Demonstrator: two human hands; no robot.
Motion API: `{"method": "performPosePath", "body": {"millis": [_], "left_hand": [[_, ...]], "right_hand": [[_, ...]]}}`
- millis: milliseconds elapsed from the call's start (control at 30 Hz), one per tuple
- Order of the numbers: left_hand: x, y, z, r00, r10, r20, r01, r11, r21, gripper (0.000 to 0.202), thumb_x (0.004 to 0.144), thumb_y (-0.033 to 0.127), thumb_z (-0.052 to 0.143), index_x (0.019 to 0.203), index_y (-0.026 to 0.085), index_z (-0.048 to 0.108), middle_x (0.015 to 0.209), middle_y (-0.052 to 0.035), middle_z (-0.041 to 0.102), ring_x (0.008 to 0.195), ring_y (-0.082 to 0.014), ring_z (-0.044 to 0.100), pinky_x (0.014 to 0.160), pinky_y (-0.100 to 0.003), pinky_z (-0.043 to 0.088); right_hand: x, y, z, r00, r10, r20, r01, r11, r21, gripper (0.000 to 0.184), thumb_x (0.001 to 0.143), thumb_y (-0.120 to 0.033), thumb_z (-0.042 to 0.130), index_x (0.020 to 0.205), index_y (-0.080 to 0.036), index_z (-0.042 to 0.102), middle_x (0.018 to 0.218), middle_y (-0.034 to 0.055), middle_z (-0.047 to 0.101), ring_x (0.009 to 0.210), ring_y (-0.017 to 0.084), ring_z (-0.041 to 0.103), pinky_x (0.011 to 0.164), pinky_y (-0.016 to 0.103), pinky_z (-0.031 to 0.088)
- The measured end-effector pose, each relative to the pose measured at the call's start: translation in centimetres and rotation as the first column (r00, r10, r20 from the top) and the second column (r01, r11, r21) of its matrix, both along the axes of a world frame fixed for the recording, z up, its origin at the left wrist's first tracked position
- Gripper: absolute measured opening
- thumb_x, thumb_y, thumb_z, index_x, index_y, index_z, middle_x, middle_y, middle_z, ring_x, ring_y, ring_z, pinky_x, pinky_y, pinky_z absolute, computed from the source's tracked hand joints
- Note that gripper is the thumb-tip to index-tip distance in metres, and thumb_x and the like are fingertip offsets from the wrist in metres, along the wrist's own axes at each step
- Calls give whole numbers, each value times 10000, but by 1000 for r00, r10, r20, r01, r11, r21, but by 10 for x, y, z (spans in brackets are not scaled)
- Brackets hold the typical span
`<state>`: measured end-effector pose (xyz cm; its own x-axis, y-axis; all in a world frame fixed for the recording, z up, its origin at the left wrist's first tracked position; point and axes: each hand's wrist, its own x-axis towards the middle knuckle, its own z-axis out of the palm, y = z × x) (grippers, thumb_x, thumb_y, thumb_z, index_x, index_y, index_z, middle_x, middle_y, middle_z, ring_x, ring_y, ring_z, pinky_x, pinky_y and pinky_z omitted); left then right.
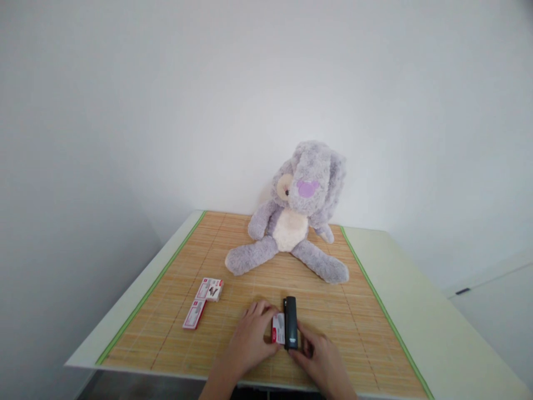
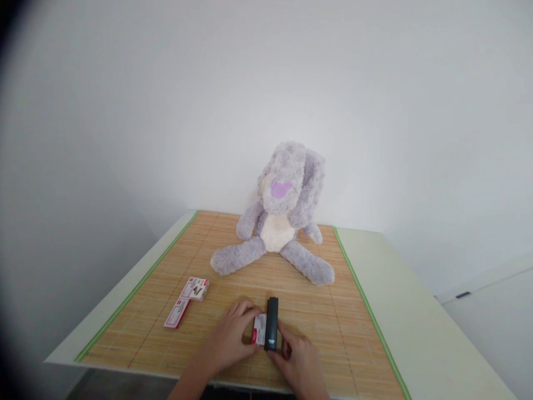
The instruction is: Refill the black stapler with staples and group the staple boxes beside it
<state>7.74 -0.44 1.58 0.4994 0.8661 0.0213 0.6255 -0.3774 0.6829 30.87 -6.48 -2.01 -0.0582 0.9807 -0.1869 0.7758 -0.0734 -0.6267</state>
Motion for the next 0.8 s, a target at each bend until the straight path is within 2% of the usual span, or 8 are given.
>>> {"method": "performPosePath", "body": {"millis": [267, 567, 667, 733, 800], "left_hand": [[6, 0, -7, 1000, 18, -15, -18, 999, 45, 610, 669, 379, 835, 1247, 344, 640, 1275, -36, 604, 1197, -297, 534, 1013, -397, 402], [7, -2, -13, 1000, 9, 4, -9, 996, 86, 676, 642, 390, 854, 1281, 332, 639, 1289, -53, 596, 1209, -308, 529, 1048, -437, 396], [6, -1, -17, 998, 1, 67, -5, 998, 65, 867, 568, 488, 918, 1362, 345, 599, 1362, -68, 565, 1276, -331, 510, 1091, -464, 404], [1, -1, -22, 992, 23, 126, -28, 999, 40, 1042, 540, 531, 936, 1472, 350, 509, 1459, -85, 503, 1352, -340, 472, 1138, -474, 397], [-10, 2, -26, 982, 75, 172, -82, 996, 33, 1075, 591, 543, 916, 1534, 350, 436, 1519, -89, 449, 1396, -326, 451, 1168, -467, 395]], "right_hand": [[2, 7, -1, 1000, 7, 21, -7, 1000, -1, 630, 835, -357, 693, 1454, -289, 596, 702, -16, 704, 672, 191, 656, 634, 272, 405], [0, 8, 4, 999, 1, 45, 1, 999, -34, 635, 858, -351, 681, 1476, -258, 574, 728, -6, 719, 695, 184, 665, 645, 256, 410], [0, 8, 1, 999, -5, 43, 6, 1000, -22, 653, 847, -345, 696, 1483, -275, 564, 728, -14, 716, 702, 182, 665, 651, 254, 411], [1, 8, -1, 999, -4, 43, 4, 1000, -7, 652, 847, -344, 698, 1482, -279, 565, 713, -23, 704, 695, 178, 662, 651, 253, 407], [2, 8, -3, 999, -1, 42, 1, 1000, -11, 656, 845, -343, 699, 1483, -279, 563, 705, -28, 698, 689, 174, 659, 646, 251, 404]]}}
